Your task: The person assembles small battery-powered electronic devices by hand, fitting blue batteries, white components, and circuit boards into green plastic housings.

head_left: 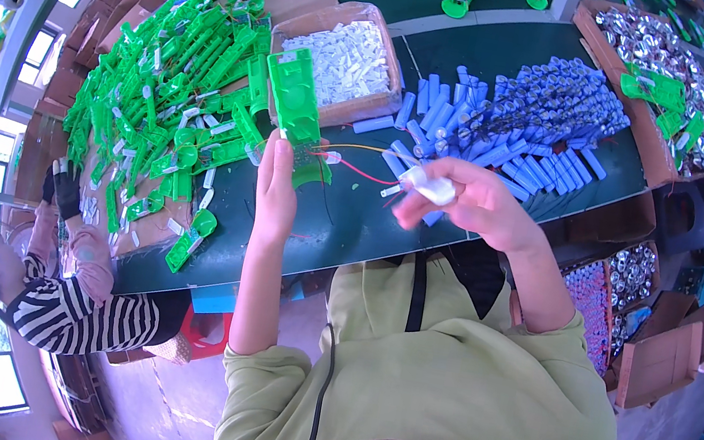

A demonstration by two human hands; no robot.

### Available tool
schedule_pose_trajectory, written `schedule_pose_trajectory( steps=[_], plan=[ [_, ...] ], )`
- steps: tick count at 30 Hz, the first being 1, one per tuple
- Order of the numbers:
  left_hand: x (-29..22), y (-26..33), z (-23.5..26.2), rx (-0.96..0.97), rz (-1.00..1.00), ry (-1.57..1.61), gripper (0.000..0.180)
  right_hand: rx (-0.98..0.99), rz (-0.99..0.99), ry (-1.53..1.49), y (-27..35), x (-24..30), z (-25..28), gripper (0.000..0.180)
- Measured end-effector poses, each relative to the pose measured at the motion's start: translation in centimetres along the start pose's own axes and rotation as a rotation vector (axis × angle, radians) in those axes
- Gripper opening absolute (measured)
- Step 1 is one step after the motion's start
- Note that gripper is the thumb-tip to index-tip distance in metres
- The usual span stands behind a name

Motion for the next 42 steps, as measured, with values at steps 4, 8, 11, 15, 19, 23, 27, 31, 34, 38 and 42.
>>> schedule_pose_trajectory(
  steps=[4,8,11,15,19,23,27,31,34,38,42],
  plan=[
    [-0.2,0.6,-1.2,0.065,-0.053,-0.062,0.043,-0.267,0.141,0.27,0.3,2.9,1.4,0.026],
    [-0.2,1.8,-3.8,0.174,-0.175,-0.103,0.043,-0.39,0.478,0.434,-1.4,2.3,3.0,0.019],
    [0.3,2.7,-5.8,0.161,-0.328,-0.226,0.04,-0.313,0.239,0.069,-1.4,1.1,1.9,0.03],
    [0.8,3.7,-7.3,0.217,-0.243,-0.312,0.036,-0.527,0.449,0.083,-1.1,-0.5,2.9,0.049],
    [2.5,4.2,-7.8,0.282,-0.294,-0.4,0.032,-0.665,0.441,0.169,-0.9,-0.5,3.0,0.048],
    [3.0,5.0,-8.2,0.285,-0.294,-0.443,0.033,-1.112,0.701,0.412,-1.1,-2.2,4.3,0.028],
    [2.4,7.0,-8.8,0.425,-0.197,-0.411,0.034,-1.047,0.846,0.257,-2.1,-2.1,4.4,0.025],
    [1.8,6.7,-7.2,0.485,-0.114,-0.174,0.04,-0.228,0.414,-0.234,-1.6,-2.6,4.6,0.046],
    [1.5,6.5,-6.3,0.461,0.257,0.098,0.063,-0.387,0.38,-0.07,-1.1,-2.8,4.2,0.048],
    [1.7,7.4,-6.5,0.521,0.449,0.355,0.072,-0.552,0.549,0.427,-0.7,-2.0,3.2,0.023],
    [0.6,8.4,-6.5,0.498,0.407,0.48,0.067,-0.673,0.851,0.917,-0.5,-1.8,1.6,0.026]
  ],
)
Point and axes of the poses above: each hand's wrist, its own y-axis away from the middle knuckle, its own z-axis out of the back of the hand, x = y × z, the point moved 3 cm from there along -y, towards the middle knuckle, and after that the axes turned 10 degrees about -x, right-handed, at the moved point
